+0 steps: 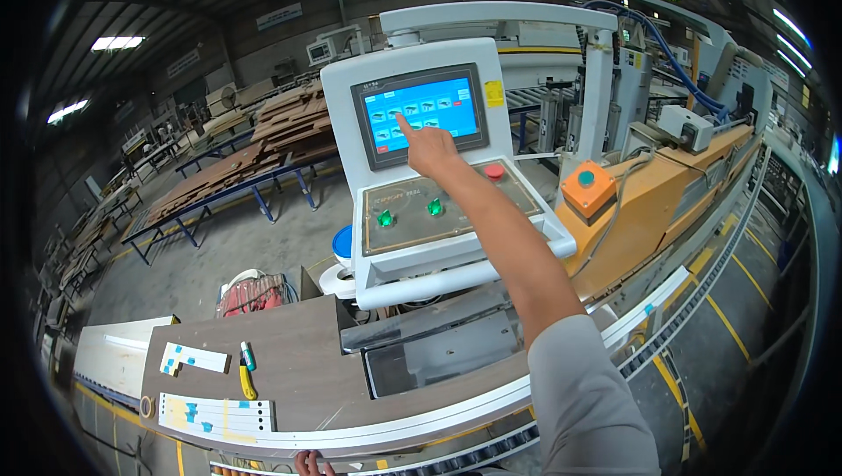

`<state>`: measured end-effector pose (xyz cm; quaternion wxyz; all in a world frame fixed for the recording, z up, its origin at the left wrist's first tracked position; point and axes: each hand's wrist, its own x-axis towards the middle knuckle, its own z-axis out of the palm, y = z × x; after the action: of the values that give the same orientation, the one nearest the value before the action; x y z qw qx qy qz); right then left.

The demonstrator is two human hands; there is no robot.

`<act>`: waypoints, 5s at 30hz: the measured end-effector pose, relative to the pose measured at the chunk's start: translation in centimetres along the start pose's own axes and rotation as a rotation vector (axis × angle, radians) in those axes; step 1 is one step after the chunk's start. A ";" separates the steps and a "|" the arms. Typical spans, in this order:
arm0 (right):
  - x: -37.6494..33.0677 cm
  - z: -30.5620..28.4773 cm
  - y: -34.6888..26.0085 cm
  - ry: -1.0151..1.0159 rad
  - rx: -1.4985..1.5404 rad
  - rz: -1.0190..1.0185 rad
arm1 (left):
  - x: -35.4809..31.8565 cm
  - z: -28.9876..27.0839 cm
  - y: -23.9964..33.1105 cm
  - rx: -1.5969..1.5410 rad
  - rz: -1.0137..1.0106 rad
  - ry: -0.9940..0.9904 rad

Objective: Applying tape to wood panels and operating the control panel of an industrial manufacturing machine.

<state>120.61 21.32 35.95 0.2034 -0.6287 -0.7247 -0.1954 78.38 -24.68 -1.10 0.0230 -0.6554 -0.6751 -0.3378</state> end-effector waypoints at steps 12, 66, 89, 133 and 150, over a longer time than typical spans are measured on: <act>1.0 1.2 -1.7 0.009 0.013 -0.040 | 0.1 -0.6 0.6 -0.007 -0.012 -0.009; 2.8 1.6 -1.4 -0.040 0.042 0.074 | 0.8 -0.8 1.7 0.003 -0.050 0.003; -22.2 -3.7 -1.4 0.449 0.577 0.013 | 0.9 -0.5 1.5 0.006 -0.013 0.022; -22.3 -4.3 -2.5 0.275 0.406 0.116 | 0.4 -0.4 1.5 0.038 -0.085 0.033; -22.3 -3.9 -2.2 0.227 0.402 0.145 | 0.5 -0.3 1.6 -0.001 -0.049 0.056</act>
<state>121.45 0.37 27.08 0.4180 -0.5999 -0.6745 -0.1015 79.60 -24.59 0.06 0.0333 -0.6290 -0.6900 -0.3566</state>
